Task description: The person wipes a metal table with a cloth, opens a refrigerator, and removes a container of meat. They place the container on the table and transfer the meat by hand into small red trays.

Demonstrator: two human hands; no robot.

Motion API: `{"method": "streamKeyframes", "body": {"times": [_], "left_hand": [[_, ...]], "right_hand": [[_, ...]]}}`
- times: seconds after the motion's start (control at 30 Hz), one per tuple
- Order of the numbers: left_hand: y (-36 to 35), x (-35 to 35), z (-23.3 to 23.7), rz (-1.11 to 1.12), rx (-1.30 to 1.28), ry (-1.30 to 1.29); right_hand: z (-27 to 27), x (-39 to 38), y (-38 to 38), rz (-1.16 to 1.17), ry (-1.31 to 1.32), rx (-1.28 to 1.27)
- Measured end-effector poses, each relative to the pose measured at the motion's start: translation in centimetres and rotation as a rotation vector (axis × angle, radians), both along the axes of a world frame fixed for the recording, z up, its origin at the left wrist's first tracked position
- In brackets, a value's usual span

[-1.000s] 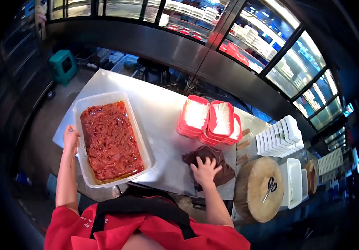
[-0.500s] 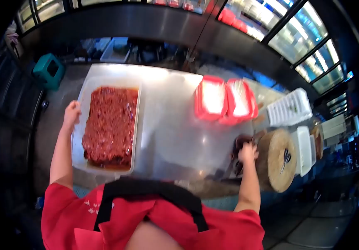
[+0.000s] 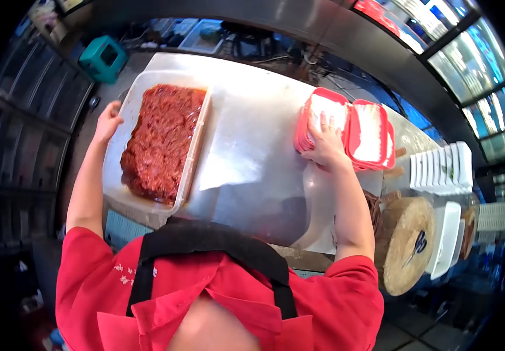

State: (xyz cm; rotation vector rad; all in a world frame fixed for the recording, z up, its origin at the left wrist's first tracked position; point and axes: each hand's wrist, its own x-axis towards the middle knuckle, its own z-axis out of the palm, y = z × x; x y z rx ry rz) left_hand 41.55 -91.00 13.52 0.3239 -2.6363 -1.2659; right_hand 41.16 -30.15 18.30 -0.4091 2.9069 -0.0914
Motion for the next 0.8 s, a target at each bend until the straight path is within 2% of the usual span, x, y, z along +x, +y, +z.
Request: {"method": "streamKeyframes", "body": {"times": [0.03,0.07,0.1,0.17,0.23,0.33,0.53,0.67,0.73,0.8], "left_hand": [[0.1,0.9,0.0,-0.008,-0.095,0.098],[1.4,2.4,2.5,0.019,-0.316,0.055],[3.0,4.0,3.7,0.084,-0.439,0.176],[5.2,7.1,5.4,0.21,-0.445,0.134],[6.7,9.2,5.6,0.259,-0.406,0.176],[8.7,10.6,5.8,0.221,-0.325,0.092],[10.0,7.5,3.5,-0.134,-0.322,-0.109],[10.7,4.9,2.1,-0.529,-0.516,0.057],[11.9,4.5,2.8,-0.56,-0.64,0.027],[12.4,4.0,2.8,-0.547,-0.776,-0.109]], "right_hand": [[0.8,0.4,-0.3,0.003,-0.029,0.052],[0.8,0.5,-1.0,0.021,-0.054,0.098],[0.0,0.6,-0.8,0.057,-0.012,0.083],[-1.1,1.8,-2.1,0.11,-0.008,0.064],[0.3,3.8,-4.3,0.118,-0.039,0.052],[0.6,7.6,-8.1,0.214,-0.046,0.105],[1.2,13.6,-14.6,0.328,-0.034,-0.003],[0.7,15.2,-17.0,0.264,-0.017,0.014],[0.5,15.7,-17.7,0.267,0.014,-0.006],[0.4,16.3,-18.8,0.249,0.028,0.006]]}}
